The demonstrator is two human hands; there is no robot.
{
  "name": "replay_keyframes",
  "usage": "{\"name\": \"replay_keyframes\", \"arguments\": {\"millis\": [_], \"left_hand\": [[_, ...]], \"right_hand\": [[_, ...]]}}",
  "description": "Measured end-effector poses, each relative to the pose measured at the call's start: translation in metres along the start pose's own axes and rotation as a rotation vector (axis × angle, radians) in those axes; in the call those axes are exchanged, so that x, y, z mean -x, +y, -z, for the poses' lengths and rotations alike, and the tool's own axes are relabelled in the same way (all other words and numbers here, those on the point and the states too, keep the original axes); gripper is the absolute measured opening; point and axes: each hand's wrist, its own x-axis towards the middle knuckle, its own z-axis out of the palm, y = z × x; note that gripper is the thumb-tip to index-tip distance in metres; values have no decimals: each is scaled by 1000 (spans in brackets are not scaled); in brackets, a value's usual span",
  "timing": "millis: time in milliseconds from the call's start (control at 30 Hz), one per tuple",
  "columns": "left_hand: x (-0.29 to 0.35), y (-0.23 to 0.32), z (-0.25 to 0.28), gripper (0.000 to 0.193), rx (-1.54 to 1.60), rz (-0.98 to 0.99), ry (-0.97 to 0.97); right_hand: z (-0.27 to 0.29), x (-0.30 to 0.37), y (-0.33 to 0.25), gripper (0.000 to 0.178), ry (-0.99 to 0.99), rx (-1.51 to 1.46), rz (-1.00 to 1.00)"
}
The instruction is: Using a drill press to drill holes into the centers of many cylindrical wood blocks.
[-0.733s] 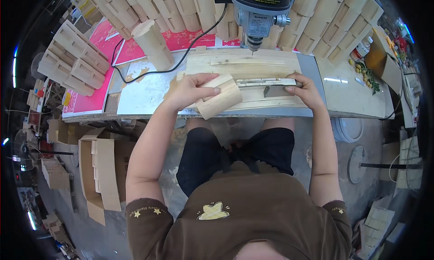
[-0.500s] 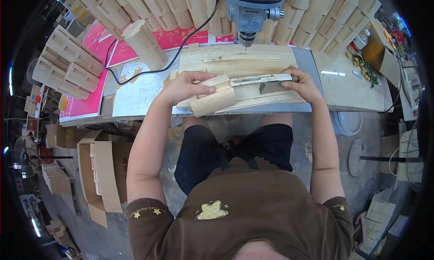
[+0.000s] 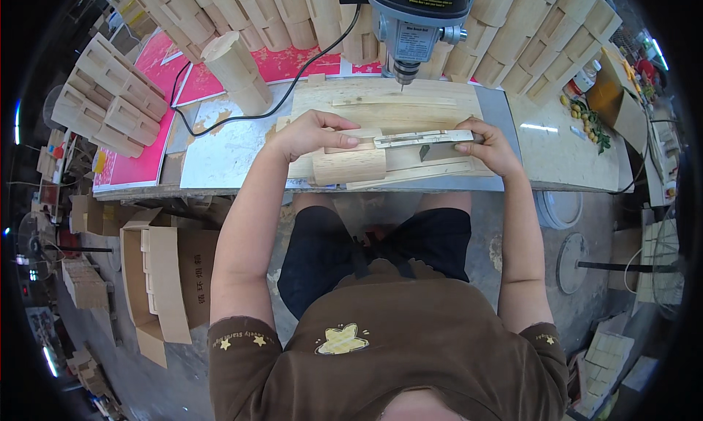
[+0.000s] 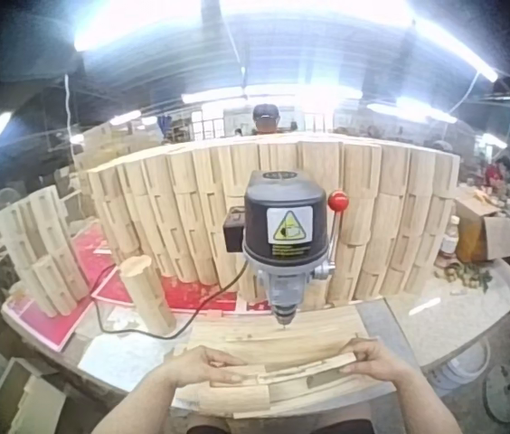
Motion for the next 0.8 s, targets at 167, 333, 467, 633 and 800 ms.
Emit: {"name": "replay_keyframes", "arguments": {"millis": [167,333,467,633,800], "left_hand": [[-22,-6,-46,46,45,-113,337],[-46,-9,-72,45,665,-318,951],[-44,-18,-82,43,643,-354,1139],[-6,-71,-111,33,2,-542,954],[-5,-68,-109,43,-344,-645,938]], "right_hand": [[-14,-2,-1,26,22,27,54],[-27,-2,3,28,104,54,165],[-44,8,12,35,328,73,142],[-50,11,25,42,511,234,191],[-38,-2,7,51,575,550,134]]}}
